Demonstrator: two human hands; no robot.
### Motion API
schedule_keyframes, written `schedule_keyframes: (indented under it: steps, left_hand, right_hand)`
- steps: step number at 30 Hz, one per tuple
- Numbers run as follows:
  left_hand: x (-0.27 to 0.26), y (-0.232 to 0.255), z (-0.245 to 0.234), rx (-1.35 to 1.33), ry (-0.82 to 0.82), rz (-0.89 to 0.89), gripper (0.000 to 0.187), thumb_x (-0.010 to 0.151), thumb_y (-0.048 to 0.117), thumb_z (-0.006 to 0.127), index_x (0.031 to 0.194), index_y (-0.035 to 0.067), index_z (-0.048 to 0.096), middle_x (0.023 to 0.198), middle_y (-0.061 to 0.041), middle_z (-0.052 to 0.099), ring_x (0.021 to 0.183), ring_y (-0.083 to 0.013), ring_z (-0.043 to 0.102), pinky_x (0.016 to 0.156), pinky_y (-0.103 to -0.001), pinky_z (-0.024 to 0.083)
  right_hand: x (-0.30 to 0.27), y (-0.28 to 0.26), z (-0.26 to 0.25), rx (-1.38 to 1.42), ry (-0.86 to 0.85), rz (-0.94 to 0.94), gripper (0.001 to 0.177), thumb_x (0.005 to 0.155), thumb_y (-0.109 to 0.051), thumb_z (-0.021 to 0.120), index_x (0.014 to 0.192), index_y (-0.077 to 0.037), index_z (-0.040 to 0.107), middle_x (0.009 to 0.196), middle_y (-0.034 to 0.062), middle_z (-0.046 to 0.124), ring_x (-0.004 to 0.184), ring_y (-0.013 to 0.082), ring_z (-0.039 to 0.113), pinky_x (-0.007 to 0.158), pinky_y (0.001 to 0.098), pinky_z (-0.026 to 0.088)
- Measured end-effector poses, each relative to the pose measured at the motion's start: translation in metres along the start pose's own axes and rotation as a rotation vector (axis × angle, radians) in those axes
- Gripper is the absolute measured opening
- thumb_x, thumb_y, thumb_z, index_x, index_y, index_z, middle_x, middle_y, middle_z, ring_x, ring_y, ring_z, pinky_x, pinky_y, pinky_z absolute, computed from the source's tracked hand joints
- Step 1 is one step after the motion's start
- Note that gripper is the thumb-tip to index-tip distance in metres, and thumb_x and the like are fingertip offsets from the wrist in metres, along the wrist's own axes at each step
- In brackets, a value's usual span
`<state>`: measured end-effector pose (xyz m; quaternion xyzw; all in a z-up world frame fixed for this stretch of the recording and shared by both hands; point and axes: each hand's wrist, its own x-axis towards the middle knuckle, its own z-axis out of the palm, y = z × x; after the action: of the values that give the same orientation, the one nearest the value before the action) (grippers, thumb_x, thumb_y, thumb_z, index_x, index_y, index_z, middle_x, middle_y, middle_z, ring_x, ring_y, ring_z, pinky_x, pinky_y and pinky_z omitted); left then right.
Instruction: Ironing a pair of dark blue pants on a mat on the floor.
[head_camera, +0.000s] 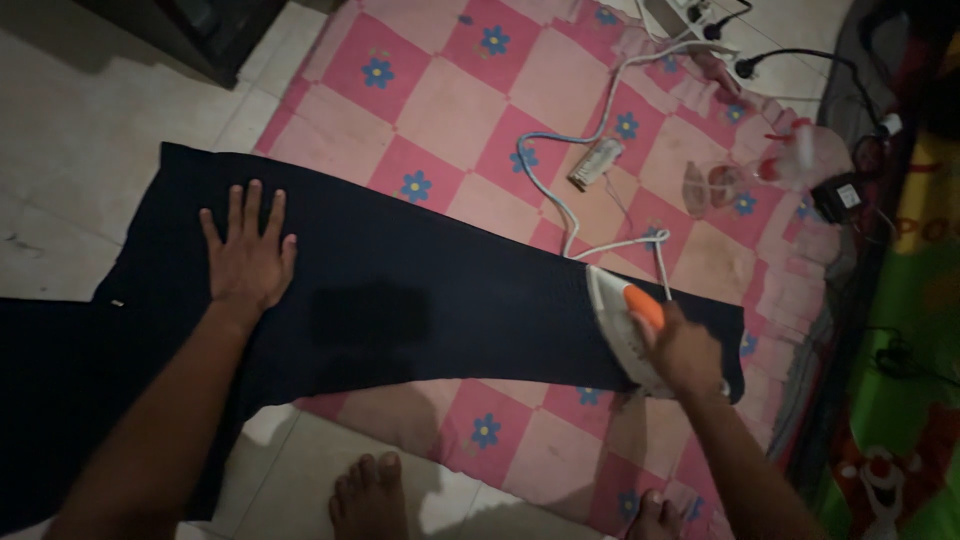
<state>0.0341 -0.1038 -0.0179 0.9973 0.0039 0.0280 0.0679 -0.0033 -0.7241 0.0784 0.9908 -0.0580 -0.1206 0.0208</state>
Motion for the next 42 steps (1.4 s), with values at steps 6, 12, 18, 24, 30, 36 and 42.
schedule_keyframes:
  steps: [6,12,18,24,30,36,42]
  left_hand:
    - [0.002,-0.002,0.007,0.012,-0.023,-0.024,0.07,0.1,0.043,0.036,0.164,0.02,0.025,0.172,-0.014,0.017,0.16,-0.0348,0.009,0.122,-0.069,0.004]
    - [0.002,-0.005,0.011,0.036,-0.009,0.002,0.068,0.102,0.045,0.032,0.164,0.019,0.024,0.171,-0.015,0.015,0.159,-0.0353,0.008,0.122,-0.068,0.003]
    - [0.001,-0.006,0.007,0.038,-0.034,0.009,0.07,0.101,0.045,0.032,0.165,0.018,0.023,0.172,-0.016,0.016,0.16,-0.0364,0.009,0.122,-0.069,0.004]
    - [0.002,-0.004,0.005,0.005,-0.034,0.012,0.069,0.102,0.044,0.03,0.164,0.017,0.023,0.171,-0.017,0.015,0.159,-0.0377,0.008,0.122,-0.069,0.004]
    - [0.005,-0.008,0.011,0.011,-0.05,0.012,0.07,0.101,0.046,0.028,0.164,0.017,0.021,0.171,-0.017,0.012,0.157,-0.0375,0.006,0.12,-0.068,0.003]
    - [0.003,-0.007,0.008,-0.014,-0.054,0.017,0.071,0.101,0.046,0.029,0.165,0.016,0.021,0.172,-0.018,0.012,0.159,-0.0391,0.006,0.121,-0.069,0.002]
    - [0.002,-0.001,0.004,-0.045,-0.046,0.007,0.07,0.102,0.044,0.031,0.165,0.014,0.025,0.173,-0.019,0.014,0.16,-0.04,0.007,0.122,-0.069,0.003]
  right_hand:
    - [0.009,0.081,0.017,-0.012,0.074,0.102,0.059,0.097,-0.063,0.056,0.113,-0.007,0.062,0.08,0.0268,0.073,0.074,0.0477,0.072,0.065,0.0583,0.055]
    - [0.008,0.129,0.01,-0.034,0.156,0.168,0.056,0.103,-0.061,0.056,0.115,-0.007,0.063,0.083,0.0256,0.072,0.073,0.0458,0.072,0.065,0.0544,0.057]
    - [0.022,0.16,-0.025,-0.229,0.261,0.112,0.055,0.104,-0.062,0.059,0.119,-0.01,0.064,0.083,0.0217,0.073,0.071,0.0434,0.071,0.063,0.0527,0.055]
    - [0.063,0.178,-0.082,0.142,0.182,0.086,0.053,0.103,-0.057,0.061,0.124,-0.008,0.071,0.092,0.0231,0.072,0.081,0.0454,0.071,0.068,0.0539,0.055]
    - [0.056,0.175,-0.096,-0.04,-0.265,0.065,0.05,0.096,-0.047,0.048,0.139,-0.03,0.07,0.087,0.0206,0.079,0.08,0.0386,0.077,0.076,0.0487,0.06]
    - [0.019,0.165,-0.063,-0.052,0.033,0.137,0.06,0.1,-0.064,0.058,0.109,-0.006,0.07,0.093,0.0283,0.073,0.087,0.0495,0.071,0.075,0.0583,0.057]
    - [0.0,0.078,-0.049,0.136,0.14,0.071,0.052,0.097,-0.058,0.059,0.119,-0.012,0.065,0.082,0.0244,0.072,0.073,0.0469,0.07,0.064,0.0574,0.054]
